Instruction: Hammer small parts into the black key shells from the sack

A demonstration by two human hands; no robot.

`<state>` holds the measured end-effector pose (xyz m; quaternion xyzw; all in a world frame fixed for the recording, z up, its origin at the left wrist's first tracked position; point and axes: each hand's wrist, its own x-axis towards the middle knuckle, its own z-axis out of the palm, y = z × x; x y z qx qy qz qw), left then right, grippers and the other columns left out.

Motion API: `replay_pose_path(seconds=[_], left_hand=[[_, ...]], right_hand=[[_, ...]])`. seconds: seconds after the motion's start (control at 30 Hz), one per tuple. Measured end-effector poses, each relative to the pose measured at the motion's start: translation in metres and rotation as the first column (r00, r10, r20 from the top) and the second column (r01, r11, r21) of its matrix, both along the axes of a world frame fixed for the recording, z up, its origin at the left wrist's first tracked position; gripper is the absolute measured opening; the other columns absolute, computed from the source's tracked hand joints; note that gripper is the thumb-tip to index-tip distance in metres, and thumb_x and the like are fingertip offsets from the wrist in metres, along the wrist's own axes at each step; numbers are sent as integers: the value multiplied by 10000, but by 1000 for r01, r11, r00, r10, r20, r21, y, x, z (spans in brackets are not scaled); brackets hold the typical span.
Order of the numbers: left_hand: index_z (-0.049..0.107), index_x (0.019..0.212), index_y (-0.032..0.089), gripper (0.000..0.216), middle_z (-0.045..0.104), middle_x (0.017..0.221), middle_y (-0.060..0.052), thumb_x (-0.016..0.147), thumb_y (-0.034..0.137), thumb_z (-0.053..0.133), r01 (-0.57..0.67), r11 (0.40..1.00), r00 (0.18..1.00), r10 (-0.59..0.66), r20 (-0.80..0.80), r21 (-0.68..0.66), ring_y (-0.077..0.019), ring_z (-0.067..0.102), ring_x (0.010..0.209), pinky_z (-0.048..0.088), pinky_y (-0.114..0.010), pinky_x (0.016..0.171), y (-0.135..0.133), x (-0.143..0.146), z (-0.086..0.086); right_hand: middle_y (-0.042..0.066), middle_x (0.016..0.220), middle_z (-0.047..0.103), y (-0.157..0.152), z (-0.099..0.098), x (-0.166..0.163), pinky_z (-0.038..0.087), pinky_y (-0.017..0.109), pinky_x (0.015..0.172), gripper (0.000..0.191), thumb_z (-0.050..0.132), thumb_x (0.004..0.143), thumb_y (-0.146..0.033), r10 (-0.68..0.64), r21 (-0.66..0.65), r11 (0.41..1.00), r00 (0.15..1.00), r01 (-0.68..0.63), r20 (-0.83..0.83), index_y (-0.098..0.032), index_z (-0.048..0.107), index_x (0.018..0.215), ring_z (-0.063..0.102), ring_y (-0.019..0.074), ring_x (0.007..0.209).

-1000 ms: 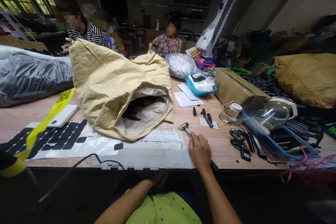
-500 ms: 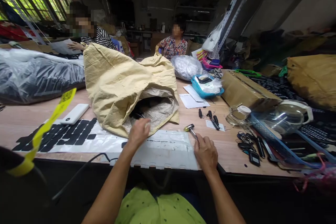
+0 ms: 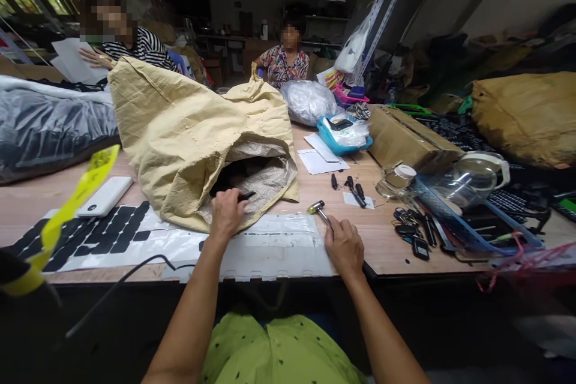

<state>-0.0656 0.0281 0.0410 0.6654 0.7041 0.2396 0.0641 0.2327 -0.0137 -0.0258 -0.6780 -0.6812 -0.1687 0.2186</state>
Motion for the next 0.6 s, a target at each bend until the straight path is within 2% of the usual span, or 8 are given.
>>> replay_pose_path(seconds=[0.1,0.17,0.33,0.6], left_hand=[[657,922,219,68,674,931,-49,855,233,659,296,955,952,-296,83,16,-240,566,922,440,-360,839,-14,27,-2],[648,905,218,72,667,914,-40,842,231,679,408,913,906,-404,122,-3,-229,560,913,435,-345,818,-19,46,-9],[651,896,228,92,658,942,-36,817,222,697,423,904,896,-408,173,-59,-232,553,952,428,-352,825,-17,69,-32],[699,958,226,203,649,932,-36,757,230,730,421,907,864,-395,313,-17,-237,555,961,445,-380,884,-10,57,-50]], right_hand=[[45,816,556,0,0,0,326,299,686,298,519,880,-175,-12,6,1000,1000,12,2,-236,689,1117,458,194,795],[46,816,554,0,0,-1,321,300,687,291,521,881,-178,-19,11,1000,1000,19,3,-237,691,1110,455,196,798],[44,823,541,-1,3,-2,307,302,682,297,517,887,-174,-10,-4,1000,1000,10,0,-245,683,1123,445,193,803],[49,820,551,-1,2,-4,315,301,677,302,513,887,-182,-37,-16,999,999,37,5,-248,694,1119,457,194,797]])
